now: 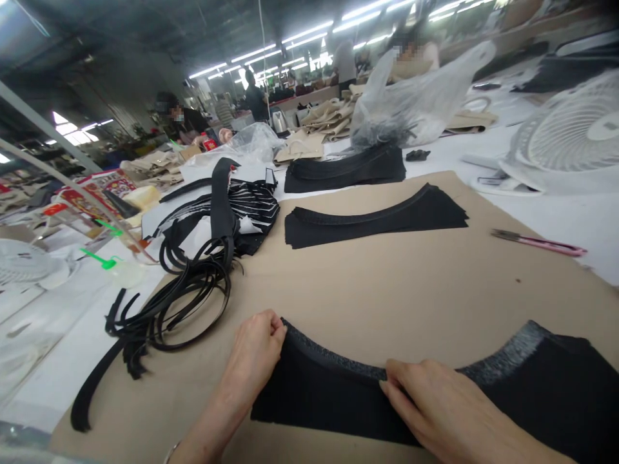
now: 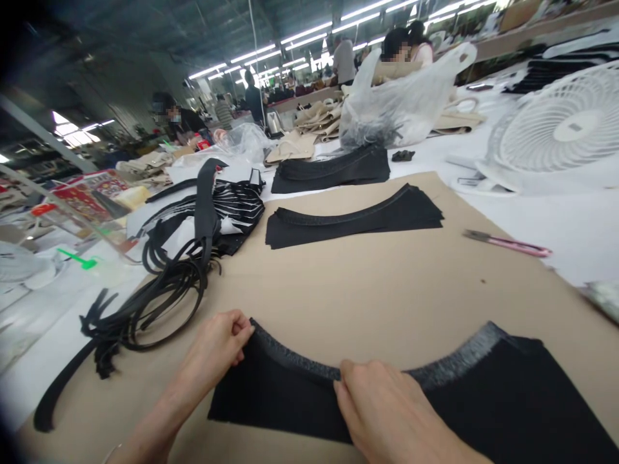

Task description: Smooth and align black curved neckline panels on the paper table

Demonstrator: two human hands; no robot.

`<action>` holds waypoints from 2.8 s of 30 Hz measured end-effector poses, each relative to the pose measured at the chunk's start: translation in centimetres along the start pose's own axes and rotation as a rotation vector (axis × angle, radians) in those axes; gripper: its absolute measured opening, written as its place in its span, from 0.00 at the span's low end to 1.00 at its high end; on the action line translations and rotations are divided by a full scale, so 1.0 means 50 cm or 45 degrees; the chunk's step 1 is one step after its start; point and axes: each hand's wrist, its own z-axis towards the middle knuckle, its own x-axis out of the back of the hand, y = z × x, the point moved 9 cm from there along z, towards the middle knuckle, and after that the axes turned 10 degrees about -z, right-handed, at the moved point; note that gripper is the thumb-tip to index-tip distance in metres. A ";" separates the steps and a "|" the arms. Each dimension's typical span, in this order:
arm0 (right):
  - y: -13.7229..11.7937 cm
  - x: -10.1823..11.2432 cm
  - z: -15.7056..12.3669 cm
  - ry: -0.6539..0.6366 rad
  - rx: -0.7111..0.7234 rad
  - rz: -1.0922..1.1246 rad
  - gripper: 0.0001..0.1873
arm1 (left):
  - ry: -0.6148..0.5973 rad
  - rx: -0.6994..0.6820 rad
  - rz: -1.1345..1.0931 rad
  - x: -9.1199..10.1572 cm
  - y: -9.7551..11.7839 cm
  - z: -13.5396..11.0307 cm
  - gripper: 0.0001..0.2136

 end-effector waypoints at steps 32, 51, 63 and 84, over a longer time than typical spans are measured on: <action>-0.011 -0.001 0.007 0.034 -0.045 -0.242 0.14 | 0.253 -0.176 -0.088 0.027 0.006 -0.014 0.08; -0.029 0.018 0.001 0.079 0.022 -0.316 0.14 | 0.059 -1.473 0.439 -0.091 0.071 -0.190 0.26; -0.030 0.030 -0.002 0.018 -0.011 -0.275 0.14 | 0.040 -1.364 0.272 -0.066 0.087 -0.175 0.20; 0.043 0.084 -0.035 0.129 -0.057 -0.182 0.14 | 0.094 -1.611 0.231 -0.151 0.196 -0.250 0.18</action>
